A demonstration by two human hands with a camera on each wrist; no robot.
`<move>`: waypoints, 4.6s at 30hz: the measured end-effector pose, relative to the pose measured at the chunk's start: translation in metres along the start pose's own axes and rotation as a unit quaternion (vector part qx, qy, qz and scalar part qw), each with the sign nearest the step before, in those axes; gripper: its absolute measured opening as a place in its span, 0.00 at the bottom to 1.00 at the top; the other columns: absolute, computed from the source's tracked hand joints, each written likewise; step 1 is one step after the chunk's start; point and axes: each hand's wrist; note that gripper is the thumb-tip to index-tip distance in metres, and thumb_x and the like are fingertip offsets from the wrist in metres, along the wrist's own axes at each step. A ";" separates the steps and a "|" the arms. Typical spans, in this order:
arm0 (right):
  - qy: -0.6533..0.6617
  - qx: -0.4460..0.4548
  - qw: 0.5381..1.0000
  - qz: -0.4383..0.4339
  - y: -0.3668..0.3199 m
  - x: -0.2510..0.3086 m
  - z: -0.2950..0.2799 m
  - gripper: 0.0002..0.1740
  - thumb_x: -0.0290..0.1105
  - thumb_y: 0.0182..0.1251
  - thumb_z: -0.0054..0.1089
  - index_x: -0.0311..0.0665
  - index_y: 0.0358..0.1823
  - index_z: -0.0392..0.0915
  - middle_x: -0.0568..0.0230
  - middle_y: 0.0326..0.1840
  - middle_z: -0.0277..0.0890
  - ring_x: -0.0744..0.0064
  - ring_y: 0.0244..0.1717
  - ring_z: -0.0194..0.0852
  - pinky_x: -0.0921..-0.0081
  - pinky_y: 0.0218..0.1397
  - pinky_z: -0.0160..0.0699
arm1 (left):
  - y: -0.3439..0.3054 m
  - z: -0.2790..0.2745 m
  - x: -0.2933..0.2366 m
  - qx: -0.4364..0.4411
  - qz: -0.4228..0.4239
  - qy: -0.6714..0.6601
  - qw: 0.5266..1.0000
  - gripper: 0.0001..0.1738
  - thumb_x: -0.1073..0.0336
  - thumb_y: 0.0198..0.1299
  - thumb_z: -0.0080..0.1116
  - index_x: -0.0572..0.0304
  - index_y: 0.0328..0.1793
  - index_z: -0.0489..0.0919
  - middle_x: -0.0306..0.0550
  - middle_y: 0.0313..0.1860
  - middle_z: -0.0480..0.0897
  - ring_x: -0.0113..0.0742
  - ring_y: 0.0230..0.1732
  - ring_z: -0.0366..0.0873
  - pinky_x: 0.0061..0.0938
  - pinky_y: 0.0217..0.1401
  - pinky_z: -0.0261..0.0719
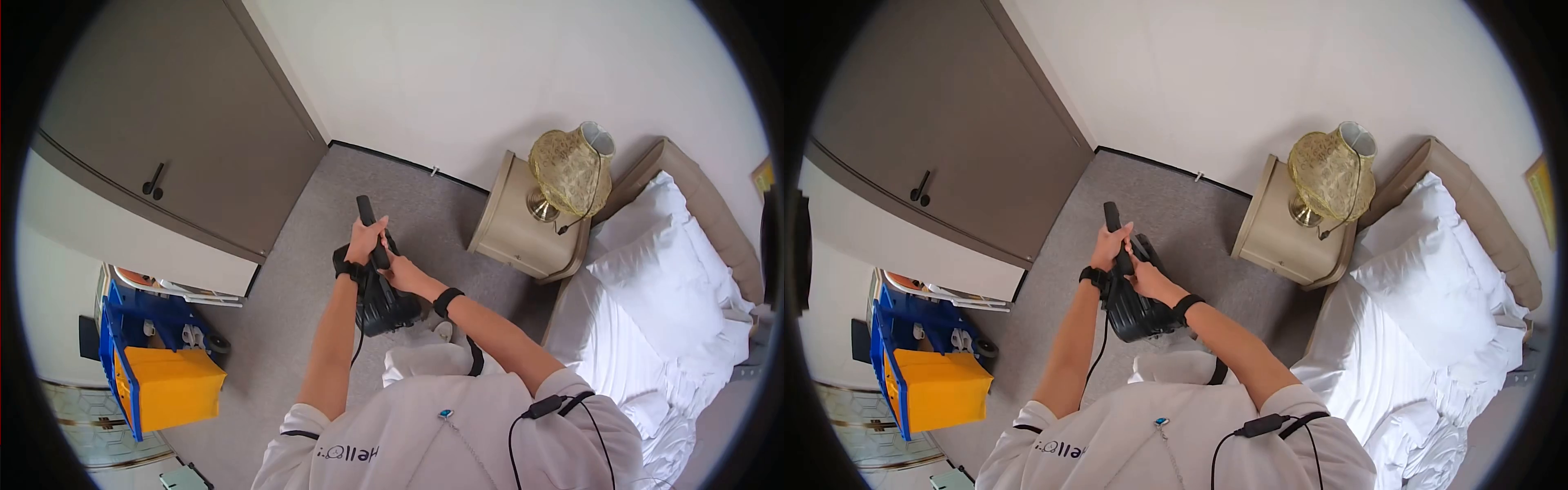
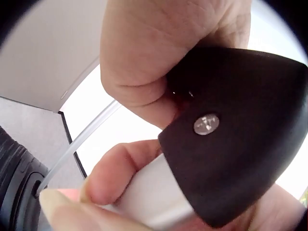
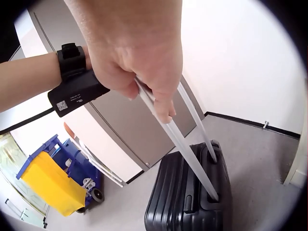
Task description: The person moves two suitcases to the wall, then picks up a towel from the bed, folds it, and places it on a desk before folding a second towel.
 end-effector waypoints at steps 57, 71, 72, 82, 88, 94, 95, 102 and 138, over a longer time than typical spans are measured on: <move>0.026 0.056 0.998 0.024 0.303 -0.197 -0.367 0.10 0.32 0.49 0.57 0.38 0.34 0.74 0.58 0.30 0.76 0.62 0.34 0.74 0.71 0.40 0.69 | 0.456 0.122 -0.162 0.174 0.352 0.565 0.726 0.40 0.49 0.28 0.71 0.59 0.50 0.71 0.60 0.46 0.71 0.58 0.53 0.65 0.45 0.55 0.64; -0.040 -0.138 0.982 0.121 0.308 -0.167 -0.350 0.06 0.32 0.42 0.56 0.42 0.25 0.77 0.56 0.25 0.76 0.53 0.30 0.73 0.63 0.35 0.71 | 0.495 0.144 -0.185 0.435 0.264 0.663 0.549 0.34 0.32 0.33 0.60 0.61 0.15 0.76 0.49 0.13 0.74 0.46 0.19 0.73 0.35 0.25 0.69; -0.023 -0.160 0.979 0.124 0.310 -0.171 -0.349 0.06 0.30 0.43 0.55 0.42 0.25 0.77 0.58 0.25 0.76 0.57 0.29 0.73 0.66 0.35 0.71 | 0.496 0.144 -0.184 0.425 0.262 0.661 0.560 0.34 0.31 0.32 0.59 0.60 0.16 0.77 0.49 0.15 0.75 0.47 0.21 0.74 0.36 0.27 0.71; 0.064 -0.319 0.917 0.232 0.312 -0.177 -0.389 0.13 0.31 0.49 0.60 0.34 0.36 0.76 0.56 0.29 0.77 0.71 0.30 0.73 0.73 0.38 0.70 | 0.526 0.188 -0.179 0.359 0.316 0.647 0.593 0.37 0.28 0.32 0.57 0.60 0.11 0.74 0.45 0.07 0.70 0.42 0.14 0.72 0.31 0.18 0.68; 0.081 -0.415 0.884 0.199 0.304 -0.197 -0.397 0.14 0.28 0.47 0.57 0.32 0.38 0.74 0.58 0.30 0.77 0.69 0.32 0.72 0.74 0.39 0.70 | 0.528 0.217 -0.173 0.315 0.359 0.626 0.617 0.36 0.30 0.29 0.60 0.60 0.11 0.75 0.46 0.08 0.71 0.43 0.14 0.72 0.30 0.19 0.68; 0.074 -0.424 0.870 0.240 0.284 -0.206 -0.409 0.31 0.29 0.46 0.57 0.35 0.56 0.62 0.48 0.48 0.71 0.57 0.52 0.68 0.70 0.51 0.68 | 0.524 0.246 -0.176 0.289 0.324 0.640 0.634 0.36 0.29 0.26 0.61 0.62 0.15 0.76 0.50 0.14 0.76 0.45 0.19 0.76 0.33 0.22 0.71; 0.092 -0.415 0.864 0.270 0.279 -0.196 -0.414 0.33 0.29 0.47 0.57 0.35 0.58 0.59 0.48 0.50 0.69 0.55 0.54 0.66 0.69 0.52 0.68 | 0.527 0.249 -0.172 0.283 0.335 0.631 0.641 0.37 0.29 0.26 0.61 0.61 0.15 0.77 0.49 0.14 0.76 0.45 0.19 0.76 0.33 0.21 0.71; 0.094 -0.412 0.872 0.245 0.281 -0.161 -0.432 0.39 0.28 0.49 0.56 0.44 0.65 0.51 0.47 0.59 0.61 0.58 0.60 0.60 0.67 0.53 0.67 | 0.544 0.260 -0.170 0.219 0.367 0.619 0.659 0.37 0.28 0.28 0.60 0.61 0.15 0.77 0.47 0.13 0.76 0.43 0.18 0.76 0.31 0.21 0.71; 0.355 -0.702 0.205 0.582 0.228 -0.008 0.368 0.17 0.39 0.52 0.50 0.41 0.42 0.77 0.57 0.41 0.77 0.62 0.42 0.74 0.68 0.41 0.73 | 0.288 0.068 0.147 0.719 0.314 0.619 -0.031 0.17 0.56 0.45 0.53 0.57 0.37 0.80 0.54 0.42 0.78 0.51 0.47 0.74 0.38 0.51 0.71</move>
Point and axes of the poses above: each hand's wrist, its own y-axis towards the middle knuckle, its own z-axis out of the palm, x = y × z
